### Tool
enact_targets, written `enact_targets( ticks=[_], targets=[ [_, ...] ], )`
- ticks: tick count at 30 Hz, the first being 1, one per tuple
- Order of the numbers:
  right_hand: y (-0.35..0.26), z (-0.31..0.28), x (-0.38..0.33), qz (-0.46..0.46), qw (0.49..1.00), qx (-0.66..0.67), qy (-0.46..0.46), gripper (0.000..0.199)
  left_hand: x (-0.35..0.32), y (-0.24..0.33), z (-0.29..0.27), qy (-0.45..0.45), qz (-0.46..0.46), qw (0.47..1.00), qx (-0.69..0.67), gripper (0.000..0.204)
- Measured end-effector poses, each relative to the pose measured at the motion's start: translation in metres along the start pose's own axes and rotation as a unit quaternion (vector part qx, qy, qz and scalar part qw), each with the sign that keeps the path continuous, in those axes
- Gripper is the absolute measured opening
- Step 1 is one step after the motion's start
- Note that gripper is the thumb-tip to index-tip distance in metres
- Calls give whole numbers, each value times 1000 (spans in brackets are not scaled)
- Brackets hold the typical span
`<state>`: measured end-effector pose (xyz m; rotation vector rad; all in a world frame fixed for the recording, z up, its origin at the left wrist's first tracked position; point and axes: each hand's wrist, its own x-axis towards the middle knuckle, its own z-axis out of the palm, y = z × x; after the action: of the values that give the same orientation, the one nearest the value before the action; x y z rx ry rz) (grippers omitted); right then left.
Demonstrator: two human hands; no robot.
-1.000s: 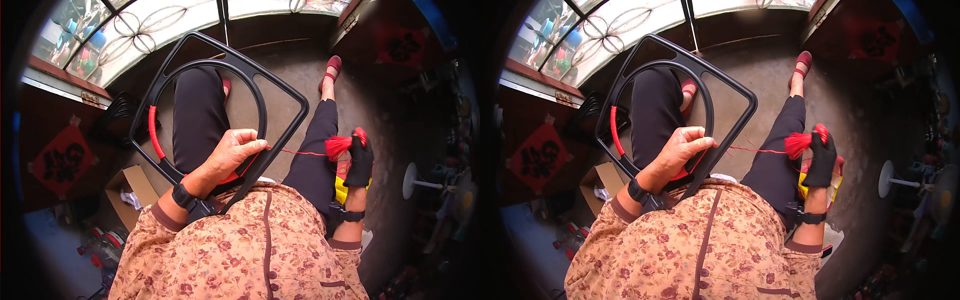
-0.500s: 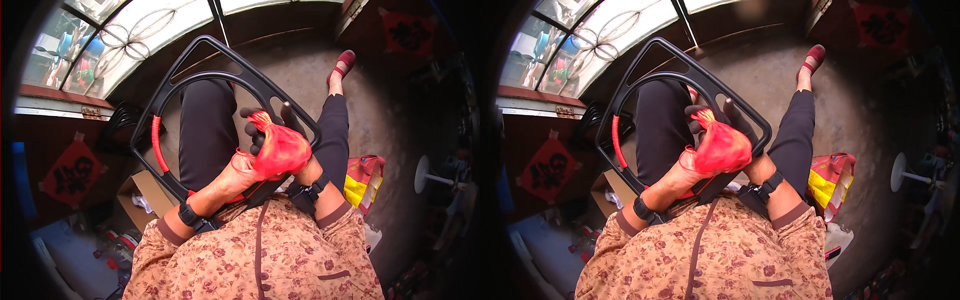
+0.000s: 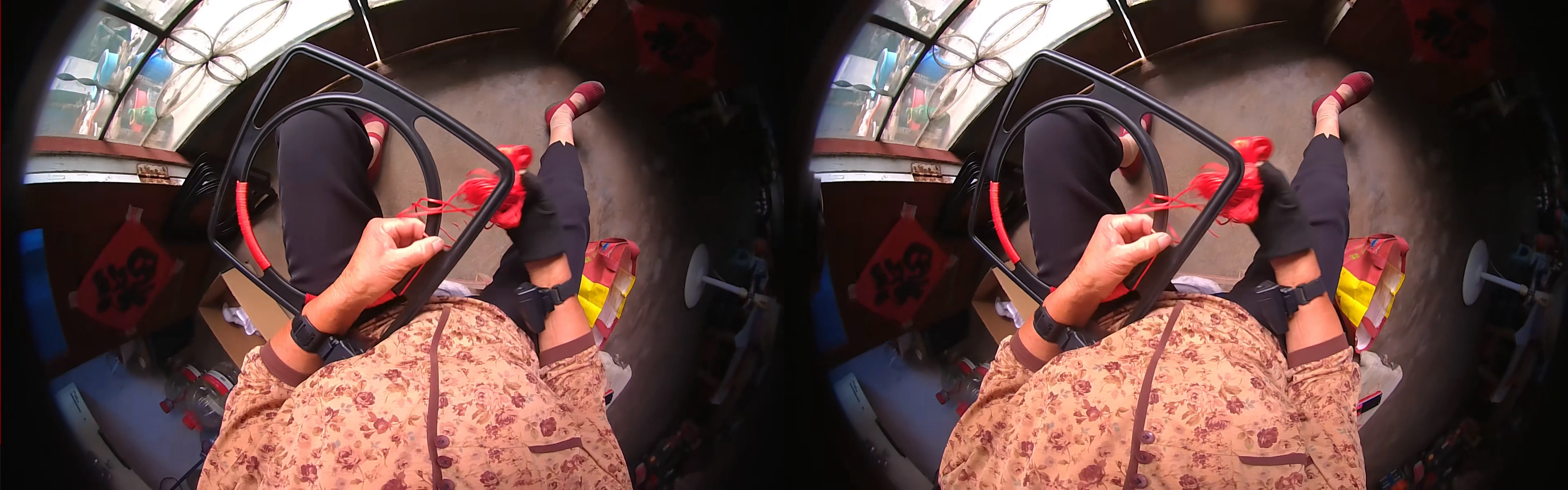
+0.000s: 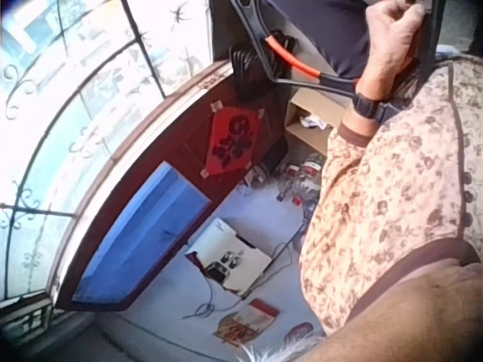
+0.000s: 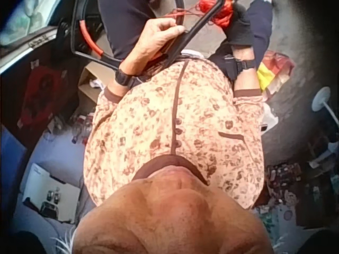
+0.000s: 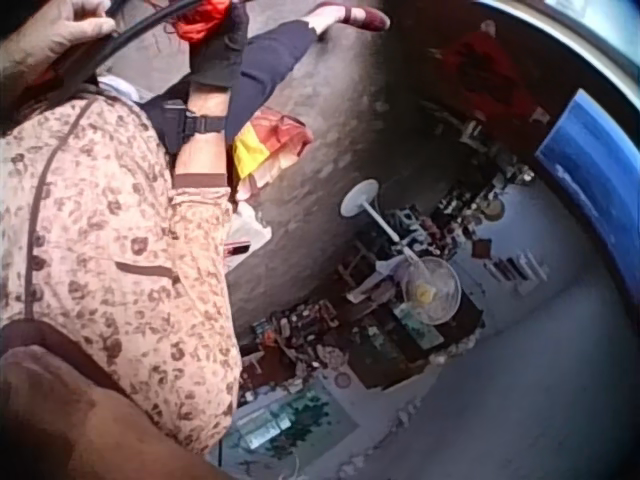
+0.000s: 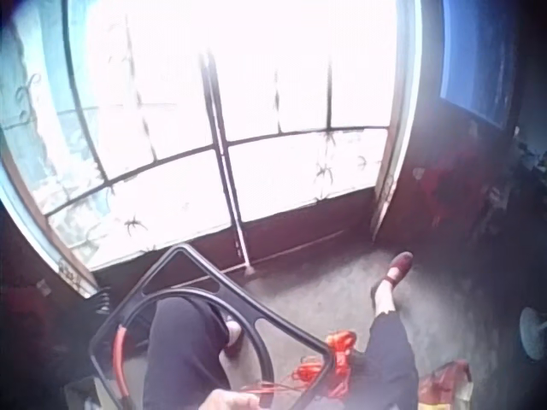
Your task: Wrapping red decorative cord or tape tightly around the edge of a circular frame.
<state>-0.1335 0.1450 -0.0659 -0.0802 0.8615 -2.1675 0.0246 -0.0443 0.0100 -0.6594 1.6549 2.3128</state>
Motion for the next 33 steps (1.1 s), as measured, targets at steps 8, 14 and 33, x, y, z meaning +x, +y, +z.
enact_targets(
  ticks=[8, 14, 33],
  targets=[
    [-103, -41, -114, -91, 937, 334, -53, 21, 1, -12, -11, 22, -2, 999, -32, 15],
    [-99, -90, -165, -113, 970, 207, 66, 24, 2, -8, -6, 28, 34, 996, -82, 13],
    [16, 24, 17, -211, 958, -186, 61, 24, 3, -5, 5, -78, -70, 985, -137, 17]
  ],
)
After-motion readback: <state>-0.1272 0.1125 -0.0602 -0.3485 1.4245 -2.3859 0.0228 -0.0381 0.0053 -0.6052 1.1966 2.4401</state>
